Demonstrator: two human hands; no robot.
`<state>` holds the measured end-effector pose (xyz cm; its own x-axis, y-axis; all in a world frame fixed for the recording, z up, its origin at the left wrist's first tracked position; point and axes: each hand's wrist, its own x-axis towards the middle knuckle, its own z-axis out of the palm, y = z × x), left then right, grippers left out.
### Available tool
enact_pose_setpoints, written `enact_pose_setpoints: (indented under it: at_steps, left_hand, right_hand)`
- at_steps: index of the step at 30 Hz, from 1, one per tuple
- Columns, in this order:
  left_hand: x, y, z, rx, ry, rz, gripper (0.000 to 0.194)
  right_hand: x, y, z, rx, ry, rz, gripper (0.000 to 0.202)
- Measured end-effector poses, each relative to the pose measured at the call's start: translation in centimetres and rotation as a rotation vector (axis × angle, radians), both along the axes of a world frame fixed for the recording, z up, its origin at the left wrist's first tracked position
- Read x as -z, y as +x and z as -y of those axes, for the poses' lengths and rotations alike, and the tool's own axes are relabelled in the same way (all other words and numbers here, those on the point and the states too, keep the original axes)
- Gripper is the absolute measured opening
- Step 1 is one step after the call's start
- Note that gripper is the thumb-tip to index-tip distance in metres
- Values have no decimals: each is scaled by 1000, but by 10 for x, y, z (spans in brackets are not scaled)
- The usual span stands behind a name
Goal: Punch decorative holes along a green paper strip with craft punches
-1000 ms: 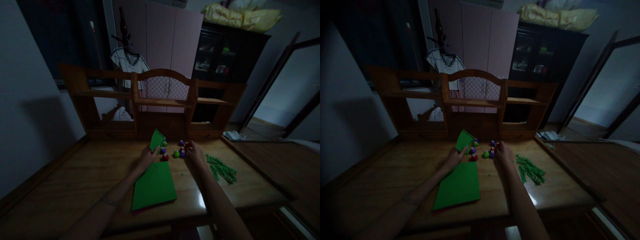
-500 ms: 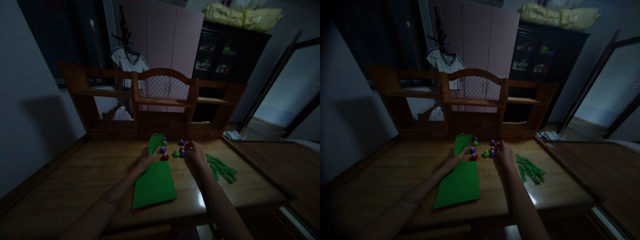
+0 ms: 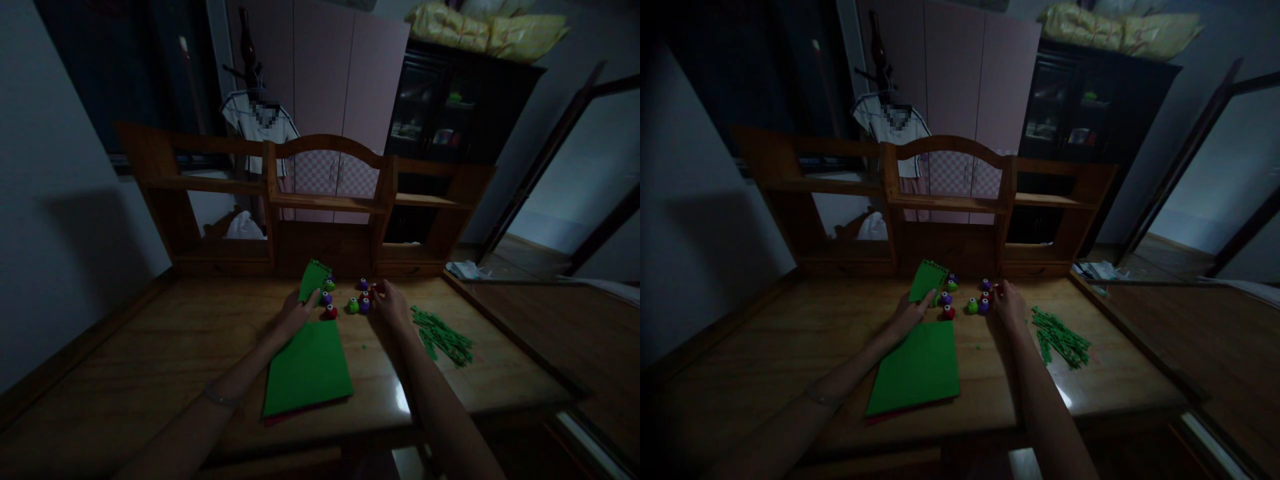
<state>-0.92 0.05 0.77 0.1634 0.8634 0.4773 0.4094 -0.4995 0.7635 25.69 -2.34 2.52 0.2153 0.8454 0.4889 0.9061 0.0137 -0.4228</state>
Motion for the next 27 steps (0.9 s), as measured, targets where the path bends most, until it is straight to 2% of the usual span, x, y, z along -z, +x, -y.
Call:
enact_pose_setpoints:
  at_steps: [4,9,19,27]
  left_hand:
    - [0,0,-1,-30,28,-62,39]
    - [-1,1,0,-10,80,-37,38]
    - [-4,2,3,-5,75,-9,36]
    - [-4,2,3,17,72,-7,36]
  right_hand:
    - [-3,-1,3,-16,10,-33,14]
    - [-5,-2,3,-10,5,-43,13]
    - [-1,0,1,-21,18,-53,16]
    - [-2,-1,1,-4,-40,-14,19]
